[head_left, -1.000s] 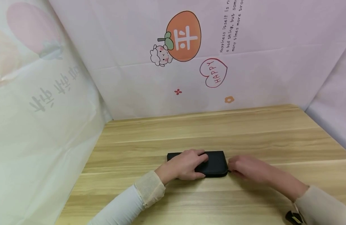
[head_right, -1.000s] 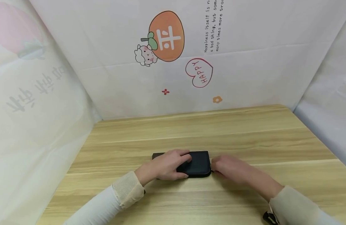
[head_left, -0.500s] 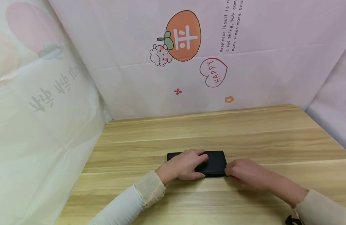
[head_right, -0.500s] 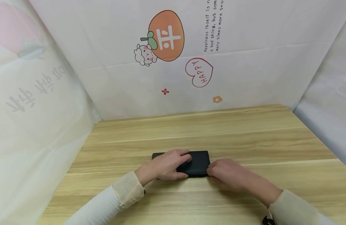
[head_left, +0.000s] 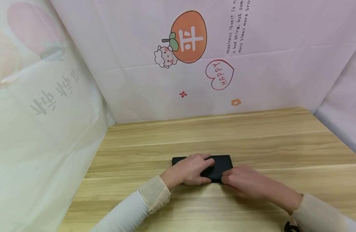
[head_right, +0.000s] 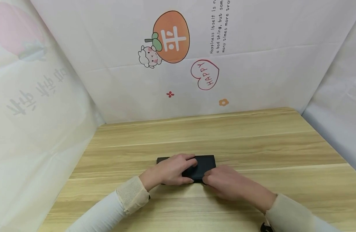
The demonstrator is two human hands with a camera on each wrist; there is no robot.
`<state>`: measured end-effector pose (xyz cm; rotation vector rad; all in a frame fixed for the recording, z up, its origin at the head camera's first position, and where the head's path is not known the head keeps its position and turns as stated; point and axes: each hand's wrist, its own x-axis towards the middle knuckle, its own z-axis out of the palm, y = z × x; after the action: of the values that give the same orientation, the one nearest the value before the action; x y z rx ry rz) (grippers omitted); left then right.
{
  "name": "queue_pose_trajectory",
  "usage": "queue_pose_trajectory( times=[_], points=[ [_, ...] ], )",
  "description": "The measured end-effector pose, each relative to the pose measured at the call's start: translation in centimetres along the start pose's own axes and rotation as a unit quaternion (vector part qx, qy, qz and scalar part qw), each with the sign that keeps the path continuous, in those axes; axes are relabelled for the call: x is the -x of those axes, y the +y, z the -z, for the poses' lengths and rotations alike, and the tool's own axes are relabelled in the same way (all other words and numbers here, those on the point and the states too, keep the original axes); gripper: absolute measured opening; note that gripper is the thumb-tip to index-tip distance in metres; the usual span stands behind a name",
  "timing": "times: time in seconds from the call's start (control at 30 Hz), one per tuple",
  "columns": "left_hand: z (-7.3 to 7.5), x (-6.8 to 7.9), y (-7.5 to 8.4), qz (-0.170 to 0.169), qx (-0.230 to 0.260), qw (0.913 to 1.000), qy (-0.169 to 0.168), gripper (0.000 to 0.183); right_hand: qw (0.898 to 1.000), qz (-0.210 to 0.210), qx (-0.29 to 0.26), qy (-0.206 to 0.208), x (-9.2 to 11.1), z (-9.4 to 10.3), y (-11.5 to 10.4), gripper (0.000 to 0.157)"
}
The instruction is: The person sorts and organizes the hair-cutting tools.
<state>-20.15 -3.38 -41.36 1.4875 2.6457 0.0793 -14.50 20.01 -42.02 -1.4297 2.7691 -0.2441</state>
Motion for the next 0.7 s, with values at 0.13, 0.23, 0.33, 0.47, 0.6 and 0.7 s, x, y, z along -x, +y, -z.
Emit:
queue_pose_trajectory(
  times=[0.13, 0.23, 0.33, 0.47, 0.6, 0.7],
  points=[
    [0.0, 0.1, -0.1, -0.006, 0.0, 1.0, 0.006, 0.045, 1.0, -0.009, -0.003, -0.009, -0.7, -0.1, -0.5, 0.03],
    [-0.1, 0.0, -0.2, -0.012, 0.001, 0.9999, 0.01, 0.044, 1.0, -0.012, -0.005, -0.014, -1.2, -0.1, -0.7, 0.028],
    [-0.1, 0.0, -0.3, -0.016, 0.002, 0.9998, 0.011, 0.043, 1.0, -0.014, -0.004, -0.02, -1.7, -0.1, -0.9, 0.025],
    [-0.1, 0.1, -0.3, -0.016, 0.002, 0.9998, 0.009, 0.044, 1.0, -0.017, -0.003, -0.024, -2.1, -0.3, -1.0, 0.024],
    [-0.1, 0.2, -0.3, -0.007, 0.006, 0.9999, 0.01, 0.046, 1.0, -0.016, -0.01, -0.014, -2.2, -0.4, -0.9, 0.026],
    [-0.3, 0.4, -0.3, 0.007, 0.006, 0.9999, 0.009, 0.049, 1.0, -0.011, -0.024, 0.002, -1.9, -0.6, -0.8, 0.03]
  ],
)
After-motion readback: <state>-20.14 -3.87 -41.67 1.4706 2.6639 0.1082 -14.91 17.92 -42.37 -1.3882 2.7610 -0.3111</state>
